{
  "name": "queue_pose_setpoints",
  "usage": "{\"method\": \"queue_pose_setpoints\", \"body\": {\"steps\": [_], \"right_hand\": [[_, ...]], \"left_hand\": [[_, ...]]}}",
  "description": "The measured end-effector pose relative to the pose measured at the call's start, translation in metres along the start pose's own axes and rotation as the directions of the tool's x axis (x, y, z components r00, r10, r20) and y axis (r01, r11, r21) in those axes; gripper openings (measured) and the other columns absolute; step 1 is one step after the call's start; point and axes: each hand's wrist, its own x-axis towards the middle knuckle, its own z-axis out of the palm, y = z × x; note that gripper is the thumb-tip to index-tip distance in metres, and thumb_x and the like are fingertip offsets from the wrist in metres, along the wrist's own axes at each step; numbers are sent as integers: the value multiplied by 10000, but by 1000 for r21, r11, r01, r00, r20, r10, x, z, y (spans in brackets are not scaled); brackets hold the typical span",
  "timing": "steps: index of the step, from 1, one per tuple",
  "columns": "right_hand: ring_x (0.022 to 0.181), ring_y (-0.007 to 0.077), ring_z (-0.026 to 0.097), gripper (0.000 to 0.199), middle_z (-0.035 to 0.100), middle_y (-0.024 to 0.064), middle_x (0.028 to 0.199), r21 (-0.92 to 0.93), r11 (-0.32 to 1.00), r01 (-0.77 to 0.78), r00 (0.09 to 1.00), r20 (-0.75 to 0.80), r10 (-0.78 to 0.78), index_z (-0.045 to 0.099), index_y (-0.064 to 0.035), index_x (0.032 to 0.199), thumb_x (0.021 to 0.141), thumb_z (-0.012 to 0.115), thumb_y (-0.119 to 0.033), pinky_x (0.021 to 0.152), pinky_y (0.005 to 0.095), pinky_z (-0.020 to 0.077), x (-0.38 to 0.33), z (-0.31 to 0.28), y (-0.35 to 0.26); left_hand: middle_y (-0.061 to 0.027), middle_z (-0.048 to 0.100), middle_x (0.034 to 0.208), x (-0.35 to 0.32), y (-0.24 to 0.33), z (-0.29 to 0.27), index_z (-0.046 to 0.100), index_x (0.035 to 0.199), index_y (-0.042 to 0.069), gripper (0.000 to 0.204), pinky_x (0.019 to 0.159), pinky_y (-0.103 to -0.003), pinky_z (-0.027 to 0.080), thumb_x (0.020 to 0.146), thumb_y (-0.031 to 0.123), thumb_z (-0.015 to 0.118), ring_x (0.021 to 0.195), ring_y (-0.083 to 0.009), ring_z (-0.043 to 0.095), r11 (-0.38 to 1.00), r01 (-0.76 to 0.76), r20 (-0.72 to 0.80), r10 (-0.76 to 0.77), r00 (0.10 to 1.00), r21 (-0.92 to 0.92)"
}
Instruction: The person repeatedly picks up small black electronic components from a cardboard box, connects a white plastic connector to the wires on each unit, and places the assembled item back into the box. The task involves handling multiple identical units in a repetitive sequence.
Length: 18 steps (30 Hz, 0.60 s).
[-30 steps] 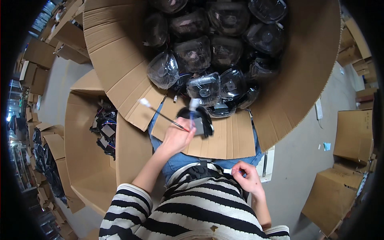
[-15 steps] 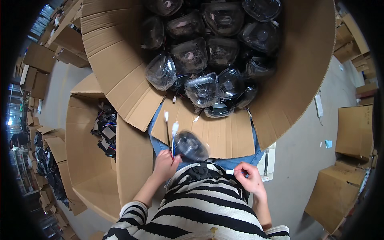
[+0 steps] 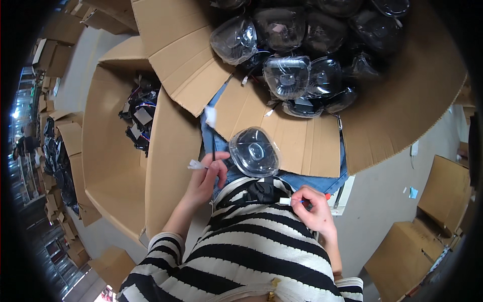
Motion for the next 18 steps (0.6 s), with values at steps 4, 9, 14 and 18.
{"method": "queue_pose_setpoints", "body": {"steps": [4, 9, 14, 18], "right_hand": [[554, 161, 457, 58, 482, 60, 625, -16, 997, 69, 997, 35, -69, 530, -8, 703, 714, 570, -49, 475, 248, 346, 7, 6, -8], [558, 182, 462, 63, 472, 63, 616, -10, 988, 152, 988, 12, -152, 518, -11, 702, 699, 579, -28, 493, 280, 362, 16, 12, -25], [560, 222, 465, 66, 464, 73, 610, -116, 947, 298, 953, -17, -302, 515, -23, 699, 686, 580, -15, 514, 304, 377, 27, 15, -37], [571, 222, 473, 78, 473, 75, 625, -175, 925, 338, 938, -21, -347, 515, -21, 704, 672, 585, -11, 518, 310, 384, 33, 13, -35]], "left_hand": [[-45, 494, 866, 3, 15, 14, 340, 1212, -24, 382, 628, -226, 381, 898, 191, 370, 708, -120, 460, 969, -77, -10, 82, 997, 235], [-113, 547, 802, 24, 30, 33, 397, 1183, 46, 388, 615, -335, 430, 802, 31, 468, 685, -261, 545, 723, -220, 107, 200, 974, 655], [-105, 567, 725, 38, 26, 36, 431, 1113, 22, 430, 548, -386, 423, 705, 69, 560, 627, -302, 551, 466, -429, 406, 155, 900, 774], [-107, 569, 723, 43, 17, 30, 433, 1111, 9, 481, 548, -386, 426, 658, 86, 574, 623, -297, 554, 435, -494, 499, 114, 859, 753]]}}
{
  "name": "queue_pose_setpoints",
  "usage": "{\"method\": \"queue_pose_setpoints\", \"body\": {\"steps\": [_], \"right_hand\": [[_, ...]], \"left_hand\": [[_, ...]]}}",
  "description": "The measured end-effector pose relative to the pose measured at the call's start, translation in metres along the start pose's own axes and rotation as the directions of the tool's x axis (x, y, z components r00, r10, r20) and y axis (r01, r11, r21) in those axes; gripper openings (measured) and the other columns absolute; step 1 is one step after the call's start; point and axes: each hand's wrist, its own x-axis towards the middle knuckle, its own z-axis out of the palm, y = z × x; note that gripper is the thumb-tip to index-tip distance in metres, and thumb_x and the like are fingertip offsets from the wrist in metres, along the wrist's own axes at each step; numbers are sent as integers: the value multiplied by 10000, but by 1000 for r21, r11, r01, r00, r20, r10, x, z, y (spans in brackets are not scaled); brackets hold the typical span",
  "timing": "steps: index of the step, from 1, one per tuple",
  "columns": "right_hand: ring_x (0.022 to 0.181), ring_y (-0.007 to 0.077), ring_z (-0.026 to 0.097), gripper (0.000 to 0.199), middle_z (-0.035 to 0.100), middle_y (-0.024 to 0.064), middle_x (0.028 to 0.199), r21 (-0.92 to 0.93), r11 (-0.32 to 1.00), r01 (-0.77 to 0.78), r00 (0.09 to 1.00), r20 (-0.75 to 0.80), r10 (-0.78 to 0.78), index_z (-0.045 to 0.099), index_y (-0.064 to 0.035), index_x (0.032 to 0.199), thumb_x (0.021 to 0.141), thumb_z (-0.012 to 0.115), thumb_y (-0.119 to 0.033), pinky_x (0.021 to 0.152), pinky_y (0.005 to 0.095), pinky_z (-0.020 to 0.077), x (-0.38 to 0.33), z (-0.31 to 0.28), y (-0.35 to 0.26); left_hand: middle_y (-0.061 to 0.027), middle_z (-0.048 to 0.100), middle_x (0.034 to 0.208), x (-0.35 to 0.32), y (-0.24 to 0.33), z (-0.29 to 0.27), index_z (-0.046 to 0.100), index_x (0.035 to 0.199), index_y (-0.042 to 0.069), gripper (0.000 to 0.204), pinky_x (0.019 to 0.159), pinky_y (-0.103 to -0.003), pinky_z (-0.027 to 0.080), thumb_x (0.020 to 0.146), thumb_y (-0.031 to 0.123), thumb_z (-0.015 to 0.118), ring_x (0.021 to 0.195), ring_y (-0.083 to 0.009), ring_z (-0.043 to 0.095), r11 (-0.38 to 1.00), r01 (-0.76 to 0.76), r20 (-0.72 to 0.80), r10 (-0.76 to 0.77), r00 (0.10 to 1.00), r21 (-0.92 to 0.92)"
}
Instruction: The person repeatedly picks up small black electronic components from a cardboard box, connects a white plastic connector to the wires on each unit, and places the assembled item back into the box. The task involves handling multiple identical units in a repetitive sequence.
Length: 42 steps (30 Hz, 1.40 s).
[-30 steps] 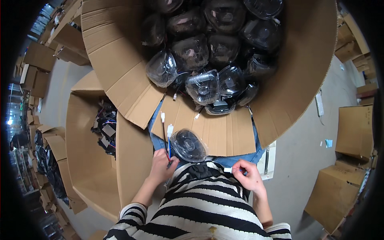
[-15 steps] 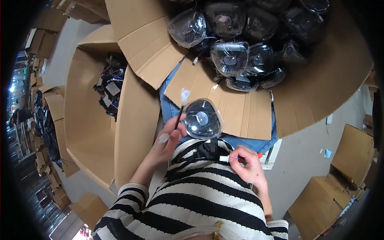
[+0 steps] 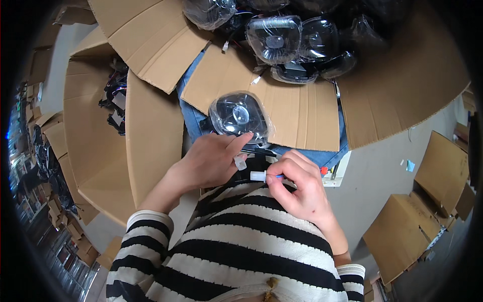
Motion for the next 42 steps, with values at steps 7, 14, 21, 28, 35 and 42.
{"method": "queue_pose_setpoints", "body": {"steps": [7, 14, 21, 28, 35, 42], "right_hand": [[622, 249, 479, 77, 477, 84, 654, -105, 994, -6, 1000, 21, 9, 514, -25, 698, 666, 583, -32, 553, 328, 396, 4, 4, 5], [624, 263, 481, 92, 470, 96, 645, -291, 957, -15, 999, 27, 23, 492, -19, 663, 673, 574, -59, 556, 354, 401, 1, 11, 11], [621, 245, 488, 64, 481, 92, 640, -105, 986, -127, 991, 18, 130, 510, -13, 691, 689, 568, -41, 561, 334, 400, -7, 0, 15], [620, 256, 485, 75, 481, 91, 645, -142, 987, -72, 995, 51, 80, 502, -15, 686, 685, 572, -42, 559, 343, 402, -2, 5, 14], [621, 266, 484, 83, 473, 101, 646, -245, 967, -66, 998, -26, 61, 488, -20, 685, 685, 568, -41, 558, 347, 403, -4, 15, 17], [550, 169, 441, 43, 482, 63, 617, 26, 951, -310, 944, -111, 311, 517, -9, 678, 698, 555, -12, 488, 261, 344, -24, -28, 13]], "left_hand": [[-85, 561, 750, 1, 3, -6, 461, 1079, -12, 440, 627, -367, 428, 667, 111, 555, 702, -254, 561, 997, -70, 92, 69, 993, 10], [-97, 573, 820, 2, 9, -11, 460, 1122, 32, 471, 730, -374, 418, 661, 88, 542, 781, -256, 554, 999, 4, 209, -13, 978, 44], [-101, 570, 773, 0, 2, -5, 486, 1067, -18, 398, 703, -376, 421, 704, 142, 516, 764, -260, 556, 999, 10, 247, -17, 969, 33], [-94, 563, 763, 2, 2, -5, 488, 1075, 3, 406, 697, -377, 419, 703, 161, 532, 757, -266, 548, 998, -40, 253, 26, 967, 52], [-103, 570, 715, 10, 2, -7, 490, 1018, 18, 346, 647, -372, 435, 721, 185, 554, 699, -273, 572, 994, -84, 288, 62, 956, 66], [-95, 583, 716, 2, -10, 0, 599, 886, 56, 138, 592, -325, 424, 760, 103, 565, 678, -239, 568, 901, 67, 125, -14, 992, -428]]}}
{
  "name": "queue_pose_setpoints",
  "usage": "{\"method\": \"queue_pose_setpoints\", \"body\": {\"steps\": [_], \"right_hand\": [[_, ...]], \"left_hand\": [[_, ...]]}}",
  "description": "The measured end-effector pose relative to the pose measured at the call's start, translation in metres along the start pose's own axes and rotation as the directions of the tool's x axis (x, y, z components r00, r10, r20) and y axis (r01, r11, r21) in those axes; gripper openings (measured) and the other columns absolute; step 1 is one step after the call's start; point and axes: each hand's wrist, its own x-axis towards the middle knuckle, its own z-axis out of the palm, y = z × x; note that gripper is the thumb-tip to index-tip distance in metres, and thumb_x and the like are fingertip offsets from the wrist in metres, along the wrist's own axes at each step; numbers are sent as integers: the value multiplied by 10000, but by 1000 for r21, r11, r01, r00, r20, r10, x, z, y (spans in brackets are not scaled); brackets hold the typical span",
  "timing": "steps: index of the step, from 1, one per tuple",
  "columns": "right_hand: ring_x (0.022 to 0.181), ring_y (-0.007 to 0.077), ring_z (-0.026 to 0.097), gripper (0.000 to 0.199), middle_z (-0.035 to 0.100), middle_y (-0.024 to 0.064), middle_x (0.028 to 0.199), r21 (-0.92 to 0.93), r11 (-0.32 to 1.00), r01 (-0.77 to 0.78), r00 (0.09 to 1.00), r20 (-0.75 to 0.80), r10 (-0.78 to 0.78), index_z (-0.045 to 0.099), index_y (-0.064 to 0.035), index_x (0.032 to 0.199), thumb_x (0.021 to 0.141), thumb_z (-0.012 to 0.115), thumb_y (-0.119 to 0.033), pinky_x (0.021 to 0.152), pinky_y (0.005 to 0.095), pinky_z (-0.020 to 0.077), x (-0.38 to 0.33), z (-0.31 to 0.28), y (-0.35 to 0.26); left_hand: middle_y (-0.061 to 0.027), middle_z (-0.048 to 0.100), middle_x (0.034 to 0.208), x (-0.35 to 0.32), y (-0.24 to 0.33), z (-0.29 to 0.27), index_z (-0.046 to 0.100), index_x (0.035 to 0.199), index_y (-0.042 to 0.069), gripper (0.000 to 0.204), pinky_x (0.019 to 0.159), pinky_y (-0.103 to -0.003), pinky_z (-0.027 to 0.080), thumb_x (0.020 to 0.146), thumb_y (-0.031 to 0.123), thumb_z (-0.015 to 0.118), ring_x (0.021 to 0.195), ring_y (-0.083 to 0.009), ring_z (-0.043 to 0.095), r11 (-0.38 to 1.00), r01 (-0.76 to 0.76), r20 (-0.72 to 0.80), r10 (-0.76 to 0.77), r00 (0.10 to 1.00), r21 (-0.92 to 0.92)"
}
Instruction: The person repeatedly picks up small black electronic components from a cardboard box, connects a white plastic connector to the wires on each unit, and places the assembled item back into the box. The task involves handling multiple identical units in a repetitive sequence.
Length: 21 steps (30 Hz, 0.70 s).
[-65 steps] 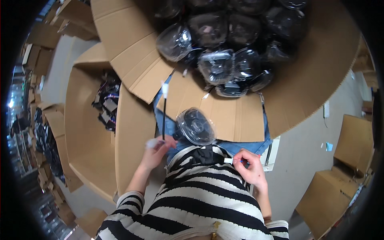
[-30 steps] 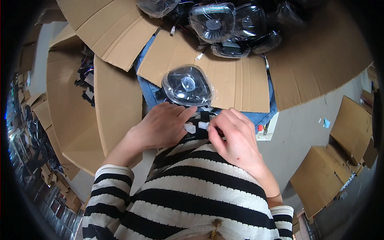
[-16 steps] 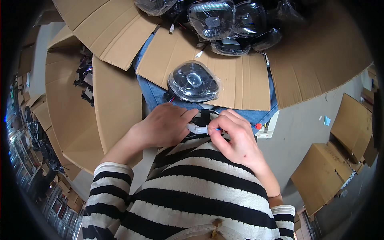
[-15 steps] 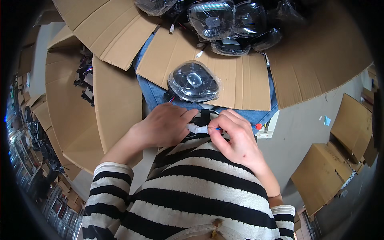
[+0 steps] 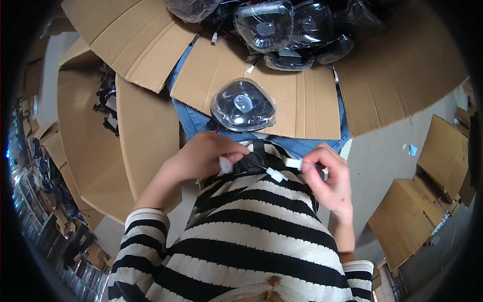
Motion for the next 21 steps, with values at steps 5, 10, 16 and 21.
{"method": "queue_pose_setpoints", "body": {"steps": [5, 10, 16, 21], "right_hand": [[552, 137, 421, 30, 478, 43, 621, 106, 994, -26, 1000, 10, 25, 527, -2, 693, 698, 556, 2, 478, 241, 320, -12, -8, 5], [554, 127, 413, 40, 484, 36, 632, 168, 986, 14, 997, 74, -27, 538, -3, 716, 690, 565, 11, 484, 238, 318, -11, -5, 1], [549, 115, 394, 46, 485, 31, 638, 304, 951, -48, 996, 84, 23, 543, -4, 731, 694, 564, 11, 493, 230, 309, -10, 5, -2], [547, 112, 387, 55, 480, 29, 635, 370, 926, -82, 996, 70, 60, 543, -5, 739, 692, 564, 12, 496, 228, 305, -11, 9, -3]], "left_hand": [[-119, 601, 748, -4, -3, -17, 614, 924, 40, 169, 585, -297, 414, 765, 50, 561, 654, -215, 548, 967, 69, 96, -47, 994, -247], [-136, 614, 820, -7, 2, -12, 608, 954, 38, 200, 627, -290, 428, 765, 39, 543, 678, -225, 558, 946, 143, 94, -120, 988, -292], [-127, 620, 834, -11, -1, -6, 608, 953, 22, 208, 672, -285, 439, 758, 29, 537, 737, -235, 579, 930, 81, 40, -71, 997, -359], [-111, 623, 833, -9, 2, -8, 616, 939, 30, 206, 680, -303, 428, 744, 24, 549, 728, -235, 569, 948, 45, 67, -25, 997, -315]]}}
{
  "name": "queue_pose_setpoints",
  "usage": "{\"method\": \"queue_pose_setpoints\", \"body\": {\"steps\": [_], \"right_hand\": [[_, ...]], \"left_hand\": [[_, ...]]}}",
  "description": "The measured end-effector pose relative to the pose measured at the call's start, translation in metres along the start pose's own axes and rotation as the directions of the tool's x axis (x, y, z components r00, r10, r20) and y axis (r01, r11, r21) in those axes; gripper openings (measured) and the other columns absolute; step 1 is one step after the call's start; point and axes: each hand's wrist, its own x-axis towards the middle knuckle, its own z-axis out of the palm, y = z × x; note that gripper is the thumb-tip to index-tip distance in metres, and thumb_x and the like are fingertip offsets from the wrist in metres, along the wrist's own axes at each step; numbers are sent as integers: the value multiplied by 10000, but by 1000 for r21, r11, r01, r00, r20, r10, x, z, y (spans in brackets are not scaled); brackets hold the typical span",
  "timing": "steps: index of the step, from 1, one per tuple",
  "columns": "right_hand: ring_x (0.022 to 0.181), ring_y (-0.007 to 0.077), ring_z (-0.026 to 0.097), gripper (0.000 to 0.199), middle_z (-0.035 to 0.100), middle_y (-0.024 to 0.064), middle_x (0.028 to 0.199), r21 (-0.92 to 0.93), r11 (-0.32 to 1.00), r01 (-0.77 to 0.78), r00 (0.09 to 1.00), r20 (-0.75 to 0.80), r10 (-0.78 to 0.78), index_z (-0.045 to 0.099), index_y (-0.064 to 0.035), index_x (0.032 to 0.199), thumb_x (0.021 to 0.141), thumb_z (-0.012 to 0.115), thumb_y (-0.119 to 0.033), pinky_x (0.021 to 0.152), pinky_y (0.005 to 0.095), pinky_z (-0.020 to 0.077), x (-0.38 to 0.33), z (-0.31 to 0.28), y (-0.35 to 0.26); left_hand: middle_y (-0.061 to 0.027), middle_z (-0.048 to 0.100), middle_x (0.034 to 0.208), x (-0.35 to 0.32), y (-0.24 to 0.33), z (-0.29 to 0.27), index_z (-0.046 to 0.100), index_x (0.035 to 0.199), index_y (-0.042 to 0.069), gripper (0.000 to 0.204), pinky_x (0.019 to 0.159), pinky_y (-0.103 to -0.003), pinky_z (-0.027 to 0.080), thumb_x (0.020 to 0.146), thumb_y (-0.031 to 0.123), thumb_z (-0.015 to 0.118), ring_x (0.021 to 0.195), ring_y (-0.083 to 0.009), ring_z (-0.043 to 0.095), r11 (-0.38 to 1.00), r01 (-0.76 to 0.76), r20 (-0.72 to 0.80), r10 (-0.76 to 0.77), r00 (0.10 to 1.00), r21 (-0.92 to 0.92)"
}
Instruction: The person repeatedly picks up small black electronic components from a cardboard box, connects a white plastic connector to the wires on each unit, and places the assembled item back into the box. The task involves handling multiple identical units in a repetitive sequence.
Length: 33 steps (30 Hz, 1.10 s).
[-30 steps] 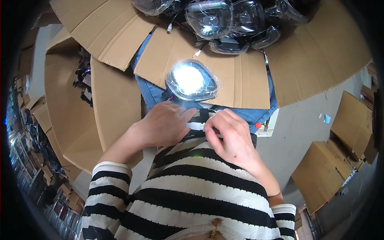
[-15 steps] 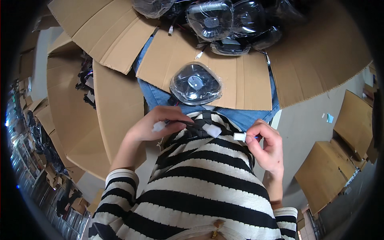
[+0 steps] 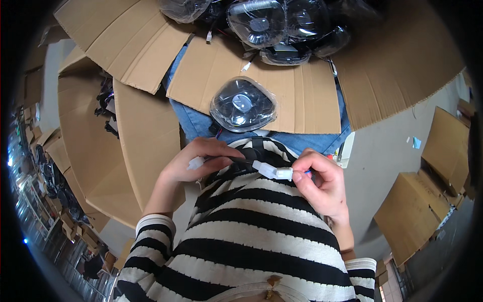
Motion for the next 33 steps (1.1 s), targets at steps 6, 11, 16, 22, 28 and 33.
{"method": "queue_pose_setpoints", "body": {"steps": [6, 11, 16, 22, 28, 33], "right_hand": [[532, 162, 432, 50, 467, 54, 599, -317, 948, 29, 997, -62, -51, 519, -12, 690, 695, 570, -10, 489, 260, 343, 1, 1, -6], [539, 197, 462, 63, 473, 73, 596, -405, 911, 73, 995, -32, -94, 508, -14, 671, 694, 564, -31, 496, 288, 367, 2, -1, 3], [544, 181, 451, 55, 479, 67, 612, -310, 948, 67, 996, -36, -82, 512, -12, 683, 710, 556, -30, 493, 268, 354, 2, -6, 5], [582, 91, 423, 25, 472, 15, 648, -103, 995, 12, 975, -219, -34, 513, -4, 727, 728, 520, 20, 541, 214, 338, -12, -31, 4], [577, 40, 409, 14, 459, -27, 629, -51, 998, -29, 908, -419, 5, 523, -21, 805, 791, 522, -23, 502, 176, 329, -25, -42, 8], [608, 37, 407, 121, 453, -33, 684, -269, 955, 129, 439, -848, -298, 550, -23, 914, 842, 465, -69, 553, 163, 333, -39, -119, -3]], "left_hand": [[-89, 585, 713, -3, 0, 1, 624, 940, 62, 235, 637, -310, 389, 717, 11, 569, 647, -226, 528, 989, 19, -52, -11, 999, 149], [-64, 548, 648, 0, 9, 12, 629, 942, 93, 252, 623, -303, 353, 709, 11, 577, 606, -218, 496, 970, -23, -46, 35, 998, 241], [-77, 555, 662, 2, 19, 10, 630, 920, 66, 205, 636, -309, 366, 722, 51, 581, 619, -208, 501, 959, -2, -76, 24, 997, 285], [-42, 527, 723, -56, 43, -39, 526, 1052, 19, 341, 689, -372, 400, 845, 287, 481, 705, -163, 455, 784, -615, -693, 395, 603, -88], [31, 291, 581, -137, 120, -125, 518, 1067, -2, 298, 580, -269, 257, 881, 214, 429, 584, -103, 288, 663, -616, -844, 536, -7, 426], [74, 375, 608, -173, 0, -208, 591, 1016, 55, 263, 485, -178, 245, 852, 245, 515, 551, -22, 328, 966, 70, -927, 257, -273, 247]]}}
